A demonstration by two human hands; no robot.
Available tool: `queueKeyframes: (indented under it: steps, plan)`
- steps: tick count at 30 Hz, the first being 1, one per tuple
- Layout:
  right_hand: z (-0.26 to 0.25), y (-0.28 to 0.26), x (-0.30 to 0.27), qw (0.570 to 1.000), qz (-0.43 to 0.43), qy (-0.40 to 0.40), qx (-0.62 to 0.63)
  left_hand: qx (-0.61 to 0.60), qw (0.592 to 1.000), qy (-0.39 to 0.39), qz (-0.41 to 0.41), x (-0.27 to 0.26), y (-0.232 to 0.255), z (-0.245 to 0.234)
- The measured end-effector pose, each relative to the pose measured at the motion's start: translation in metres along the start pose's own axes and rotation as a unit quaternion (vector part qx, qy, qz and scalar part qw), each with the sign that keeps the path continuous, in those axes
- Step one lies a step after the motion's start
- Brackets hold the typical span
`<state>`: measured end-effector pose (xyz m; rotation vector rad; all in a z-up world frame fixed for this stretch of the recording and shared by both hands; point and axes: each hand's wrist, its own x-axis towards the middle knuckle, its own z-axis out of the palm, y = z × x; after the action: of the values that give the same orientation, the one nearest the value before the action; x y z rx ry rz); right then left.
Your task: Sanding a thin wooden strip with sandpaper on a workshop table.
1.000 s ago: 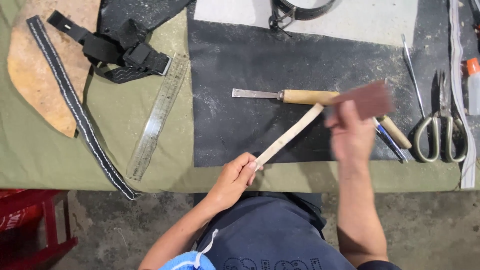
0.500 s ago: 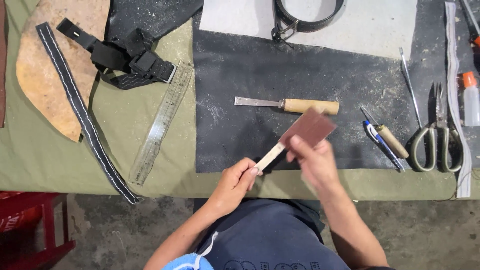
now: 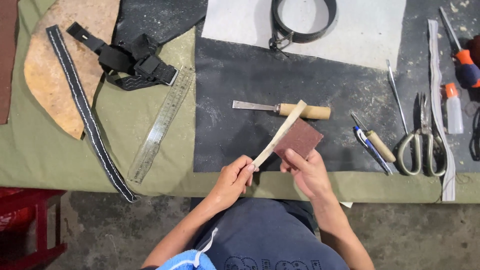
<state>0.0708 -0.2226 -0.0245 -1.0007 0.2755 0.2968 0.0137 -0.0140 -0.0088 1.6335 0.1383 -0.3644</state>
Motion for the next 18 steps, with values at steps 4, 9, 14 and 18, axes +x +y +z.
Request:
queueKeyframes:
  steps: [4,9,14,18]
  plan:
    - [0.005,-0.010,0.002,1.000,-0.013,0.004,0.003,0.031,0.999,-0.030,-0.026,-0.005,-0.001,-0.007]
    - [0.011,-0.001,-0.006,1.000,-0.001,0.006,-0.026,0.022,0.998,-0.060,-0.030,0.005,0.014,0.002]
    - [0.020,0.001,-0.006,0.999,-0.003,0.008,-0.039,0.046,0.998,-0.026,0.029,0.022,0.008,0.015]
    - [0.003,-0.017,0.029,0.997,-0.056,0.053,-0.025,0.070,0.997,-0.026,0.034,0.016,0.016,0.016]
